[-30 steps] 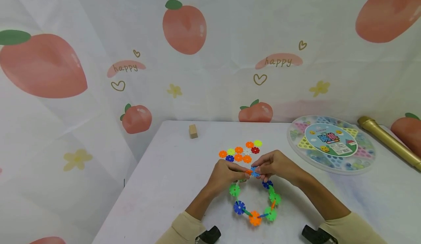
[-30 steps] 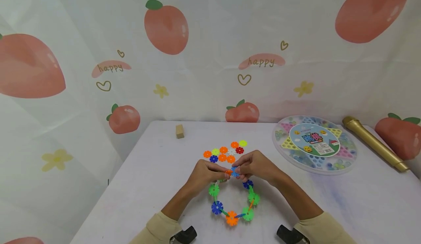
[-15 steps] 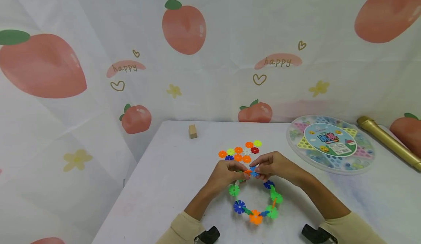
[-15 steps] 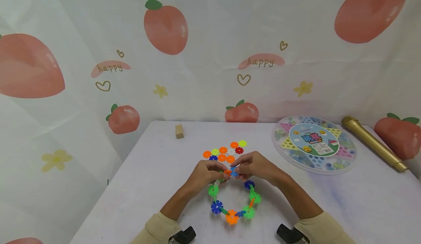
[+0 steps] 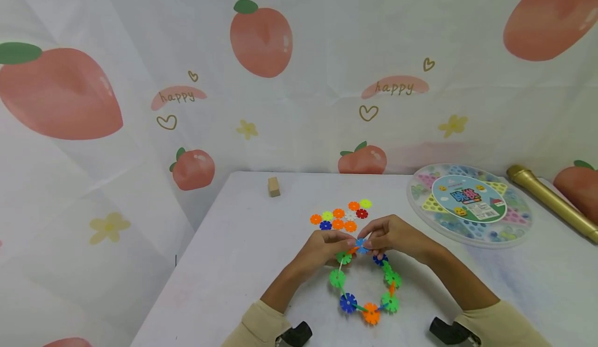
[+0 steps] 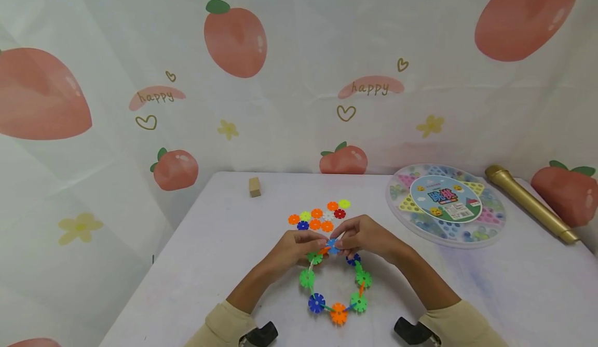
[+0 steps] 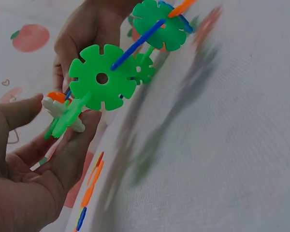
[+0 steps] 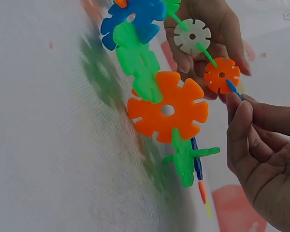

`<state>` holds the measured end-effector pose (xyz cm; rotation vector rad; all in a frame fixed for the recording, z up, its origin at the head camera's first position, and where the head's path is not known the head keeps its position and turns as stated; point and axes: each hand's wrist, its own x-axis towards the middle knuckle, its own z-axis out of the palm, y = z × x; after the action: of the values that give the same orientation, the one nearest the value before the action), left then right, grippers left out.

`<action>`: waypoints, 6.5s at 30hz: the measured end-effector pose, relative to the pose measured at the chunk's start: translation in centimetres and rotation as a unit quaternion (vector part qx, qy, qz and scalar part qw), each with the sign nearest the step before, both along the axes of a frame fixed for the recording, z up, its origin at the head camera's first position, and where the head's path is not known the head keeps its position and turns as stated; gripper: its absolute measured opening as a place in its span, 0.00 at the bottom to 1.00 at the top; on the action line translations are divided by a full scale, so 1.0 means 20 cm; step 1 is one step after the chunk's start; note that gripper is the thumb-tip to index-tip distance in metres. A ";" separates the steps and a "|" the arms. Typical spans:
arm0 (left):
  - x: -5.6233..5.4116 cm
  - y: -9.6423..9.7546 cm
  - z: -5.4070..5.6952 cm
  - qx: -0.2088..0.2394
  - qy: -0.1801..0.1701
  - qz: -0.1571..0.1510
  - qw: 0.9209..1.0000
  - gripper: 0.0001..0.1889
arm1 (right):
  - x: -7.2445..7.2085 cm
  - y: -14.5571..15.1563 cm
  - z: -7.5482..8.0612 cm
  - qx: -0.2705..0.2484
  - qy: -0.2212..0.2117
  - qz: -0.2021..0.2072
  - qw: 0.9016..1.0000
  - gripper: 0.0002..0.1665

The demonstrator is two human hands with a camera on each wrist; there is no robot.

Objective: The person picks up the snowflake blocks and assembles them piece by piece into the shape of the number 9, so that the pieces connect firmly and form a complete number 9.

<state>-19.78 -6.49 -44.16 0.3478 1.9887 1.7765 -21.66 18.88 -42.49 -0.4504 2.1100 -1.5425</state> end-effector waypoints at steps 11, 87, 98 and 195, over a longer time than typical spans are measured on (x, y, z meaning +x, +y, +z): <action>0.01 0.02 -0.01 -0.013 -0.001 0.009 1.000 0.10 | 0.01 0.00 0.02 0.011 -0.009 0.057 0.998 0.15; 0.01 0.02 -0.01 -0.038 -0.019 0.018 0.999 0.08 | -0.45 0.08 -0.05 0.241 0.180 -0.078 0.951 0.09; 0.01 0.02 -0.02 -0.029 -0.019 0.021 0.999 0.09 | -0.27 0.13 -0.04 0.165 0.138 -0.062 0.975 0.09; 0.01 0.03 -0.02 0.128 -0.035 0.103 0.986 0.13 | -0.01 0.02 -0.04 0.157 0.197 -0.034 0.967 0.16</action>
<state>-19.63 -5.83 -44.62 0.1587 1.8047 2.1513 -21.94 19.20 -43.30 -0.6138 2.6425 -1.1915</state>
